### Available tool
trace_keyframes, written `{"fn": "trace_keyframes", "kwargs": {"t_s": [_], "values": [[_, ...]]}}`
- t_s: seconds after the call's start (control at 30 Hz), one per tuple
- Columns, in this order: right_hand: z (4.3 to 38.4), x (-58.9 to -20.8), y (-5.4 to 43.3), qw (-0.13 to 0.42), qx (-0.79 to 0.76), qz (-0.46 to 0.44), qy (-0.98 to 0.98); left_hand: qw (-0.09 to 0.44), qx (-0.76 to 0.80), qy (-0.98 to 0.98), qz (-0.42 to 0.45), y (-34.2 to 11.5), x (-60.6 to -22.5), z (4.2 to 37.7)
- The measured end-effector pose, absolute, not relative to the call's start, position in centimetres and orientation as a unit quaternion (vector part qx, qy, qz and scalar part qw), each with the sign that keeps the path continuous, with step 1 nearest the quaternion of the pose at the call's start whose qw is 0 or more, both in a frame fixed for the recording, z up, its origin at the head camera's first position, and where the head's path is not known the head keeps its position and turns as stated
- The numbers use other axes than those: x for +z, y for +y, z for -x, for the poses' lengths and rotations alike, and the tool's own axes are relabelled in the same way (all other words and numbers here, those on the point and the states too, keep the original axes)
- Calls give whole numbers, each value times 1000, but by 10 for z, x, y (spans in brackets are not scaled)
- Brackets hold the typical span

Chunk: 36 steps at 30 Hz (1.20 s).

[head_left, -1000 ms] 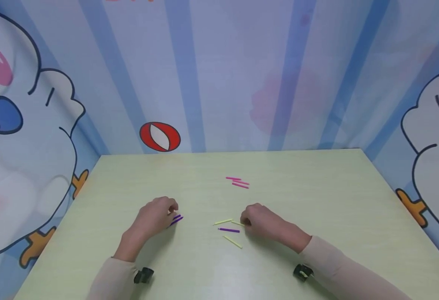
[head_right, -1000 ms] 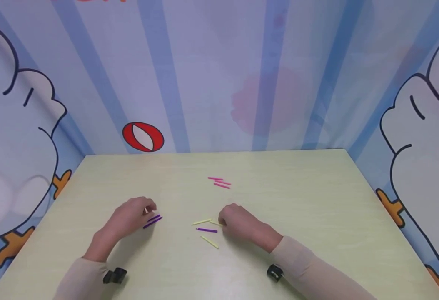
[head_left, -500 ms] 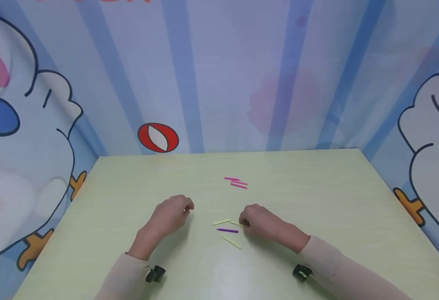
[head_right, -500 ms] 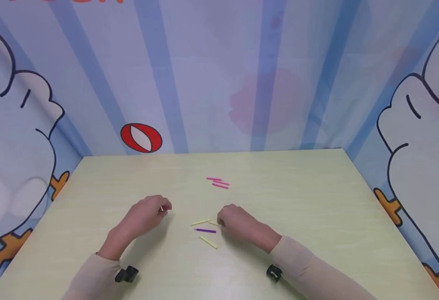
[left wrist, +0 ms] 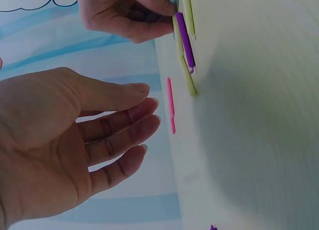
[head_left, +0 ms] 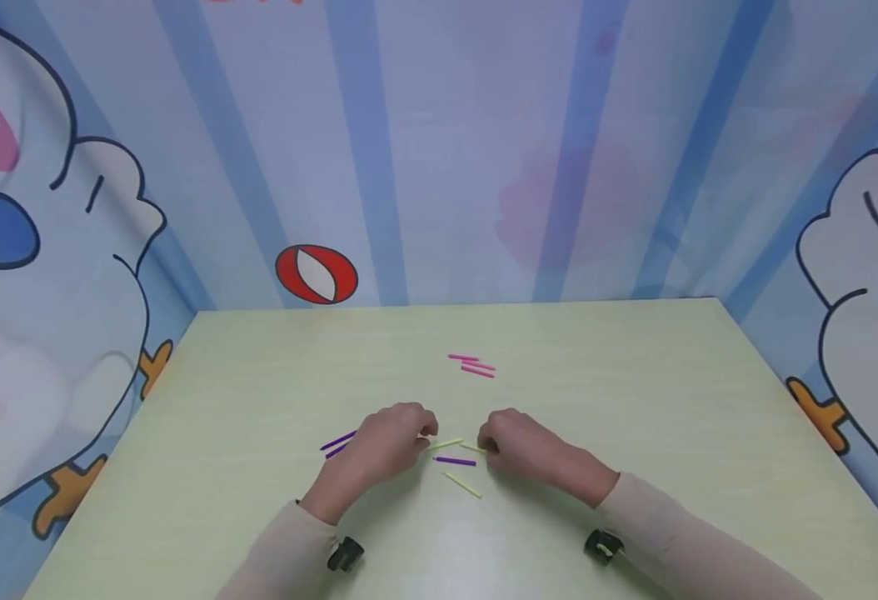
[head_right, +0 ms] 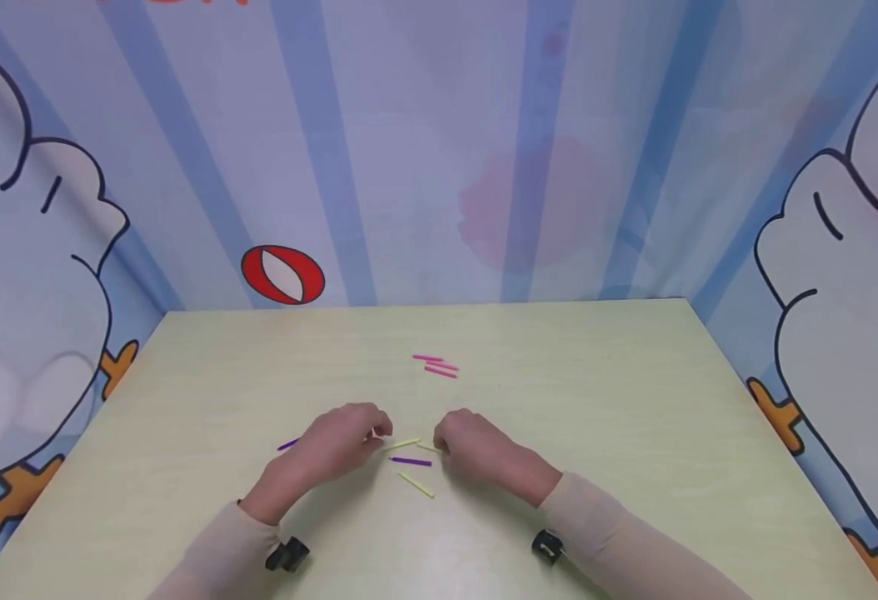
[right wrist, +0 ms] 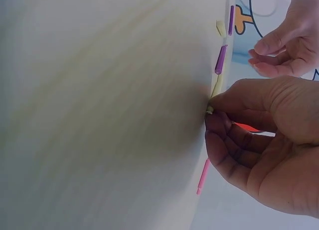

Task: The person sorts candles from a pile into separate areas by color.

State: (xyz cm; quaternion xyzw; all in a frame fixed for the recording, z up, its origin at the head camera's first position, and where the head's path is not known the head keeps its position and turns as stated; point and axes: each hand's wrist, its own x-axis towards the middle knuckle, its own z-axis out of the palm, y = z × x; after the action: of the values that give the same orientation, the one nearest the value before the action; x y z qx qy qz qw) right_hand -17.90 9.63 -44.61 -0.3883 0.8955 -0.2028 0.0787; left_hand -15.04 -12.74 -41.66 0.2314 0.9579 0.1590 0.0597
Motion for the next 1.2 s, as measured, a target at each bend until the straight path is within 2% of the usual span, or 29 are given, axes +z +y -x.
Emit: {"fn": "trace_keyframes", "kwargs": {"t_s": [0.9, 1.2], "values": [[177, -447, 97, 65, -206, 399, 891, 44, 136, 952, -272, -102, -431, 147], [179, -447, 98, 67, -209, 390, 894, 62, 132, 952, -271, -100, -434, 148]]}}
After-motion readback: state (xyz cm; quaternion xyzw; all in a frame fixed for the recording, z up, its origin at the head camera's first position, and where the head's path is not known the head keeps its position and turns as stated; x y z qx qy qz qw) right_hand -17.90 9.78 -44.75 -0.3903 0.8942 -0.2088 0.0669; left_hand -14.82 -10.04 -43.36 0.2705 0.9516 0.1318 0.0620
